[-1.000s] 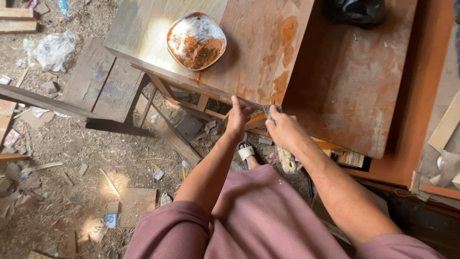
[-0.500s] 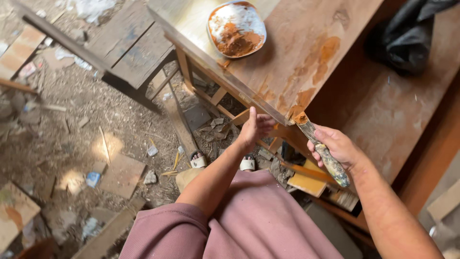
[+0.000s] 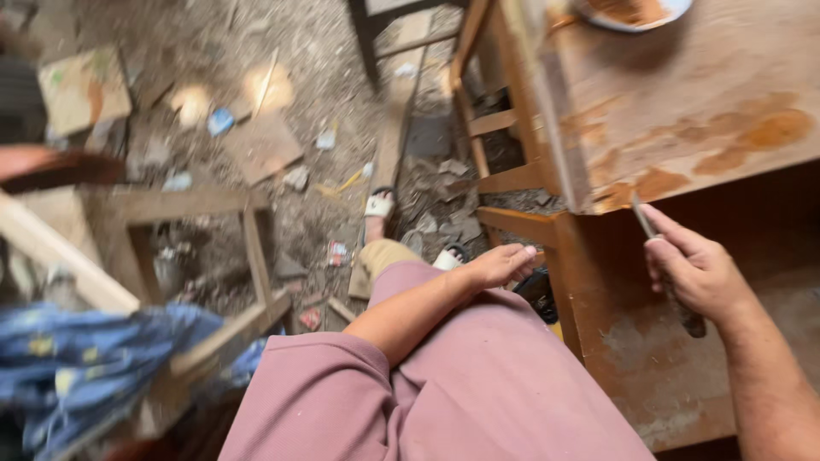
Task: The person applies an orange-brown wood filler paste from a bowl onto the edges and surfaces of wooden desks and chairs, spreading it with a small scraper by hand. They move between several furniture pieces, holding each steady with one hand while smoothing the filler over worn or damaged spots.
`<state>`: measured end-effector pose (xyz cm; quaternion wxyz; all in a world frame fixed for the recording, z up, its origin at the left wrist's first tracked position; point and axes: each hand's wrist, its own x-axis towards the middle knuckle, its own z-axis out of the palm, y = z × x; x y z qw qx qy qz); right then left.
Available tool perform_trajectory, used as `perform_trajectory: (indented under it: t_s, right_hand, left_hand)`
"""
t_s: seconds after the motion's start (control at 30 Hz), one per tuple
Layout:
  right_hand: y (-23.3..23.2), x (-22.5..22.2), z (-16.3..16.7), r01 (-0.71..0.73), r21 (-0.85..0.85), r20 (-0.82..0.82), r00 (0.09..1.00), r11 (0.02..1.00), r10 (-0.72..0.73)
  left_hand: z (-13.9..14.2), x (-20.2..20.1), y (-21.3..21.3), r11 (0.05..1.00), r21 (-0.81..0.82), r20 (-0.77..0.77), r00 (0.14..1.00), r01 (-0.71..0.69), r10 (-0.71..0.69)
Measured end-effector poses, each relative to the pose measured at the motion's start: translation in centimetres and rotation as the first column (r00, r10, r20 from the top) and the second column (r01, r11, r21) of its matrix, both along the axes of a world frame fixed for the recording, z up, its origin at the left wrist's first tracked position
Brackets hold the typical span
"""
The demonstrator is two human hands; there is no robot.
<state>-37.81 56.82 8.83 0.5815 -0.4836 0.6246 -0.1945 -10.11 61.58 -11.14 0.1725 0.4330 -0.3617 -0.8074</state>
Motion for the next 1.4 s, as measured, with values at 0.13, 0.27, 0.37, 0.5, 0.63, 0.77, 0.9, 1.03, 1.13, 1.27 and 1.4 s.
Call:
perform_trajectory:
  t_s: [0.13,0.27,0.37,0.5,0.63,0.77,0.9,1.03,1.13,1.27,1.4]
  right_hand:
    - [-1.0,0.0,-0.4,-0.150,-0.009,-0.057,0.987,0.989,0.149]
    - [-1.7,1.7,0.1,-0.283,-0.054,-0.055,0.958,0.958,0.280]
    - [-1.7,3.3,0.6,-0.331,-0.039,-0.031,0.943,0.943,0.330]
    - [-1.2,4.9,0.7,-0.388,-0.007,-0.002,0.922,0.922,0.388]
    - [-0.7,5.3,0.5,-0.362,0.032,0.024,0.932,0.932,0.361]
    - [-0.1,5.6,-0.2,-0.296,0.066,0.131,0.949,0.953,0.286]
    - [0.7,7.1,-1.0,-0.251,0.177,0.173,0.960,0.952,0.221]
    - [0.9,9.9,-2.1,-0.245,0.252,0.212,0.958,0.936,0.194]
    - [0.5,12.3,-4.5,-0.195,0.323,0.243,0.963,0.926,0.118]
    - [1.2,15.3,-10.8,-0.105,0.417,0.189,0.982,0.903,0.026]
    - [2.7,16.5,-20.3,-0.136,0.529,0.227,0.974,0.837,0.015]
  left_hand:
    - [-2.1,0.6,4.1,1.000,0.014,0.070,0.997,-0.016,0.015]
    - [-2.8,0.3,5.6,0.995,-0.080,0.071,0.995,-0.060,0.065]
    - [-3.0,-0.2,6.3,0.996,-0.017,0.062,0.994,-0.084,0.085]
    - [-3.1,-0.4,7.0,0.995,0.042,0.042,0.995,-0.095,0.093]
    - [-2.9,-0.2,7.2,0.997,0.046,0.057,0.997,-0.058,0.055]
    - [-3.3,-0.4,7.2,0.993,0.115,0.060,0.998,-0.031,0.024]
    - [-4.4,-0.8,7.8,0.991,0.132,0.023,1.000,-0.001,-0.002]
    - [-6.1,0.1,8.2,0.998,0.061,-0.017,1.000,0.001,0.000]
    - [-9.0,2.7,7.4,0.994,0.106,0.029,0.999,-0.038,0.035]
    - [-16.1,9.0,5.4,0.925,0.088,0.271,0.903,-0.369,0.334]
    - [-25.6,15.3,2.8,0.849,-0.282,0.757,0.440,-0.447,0.483]
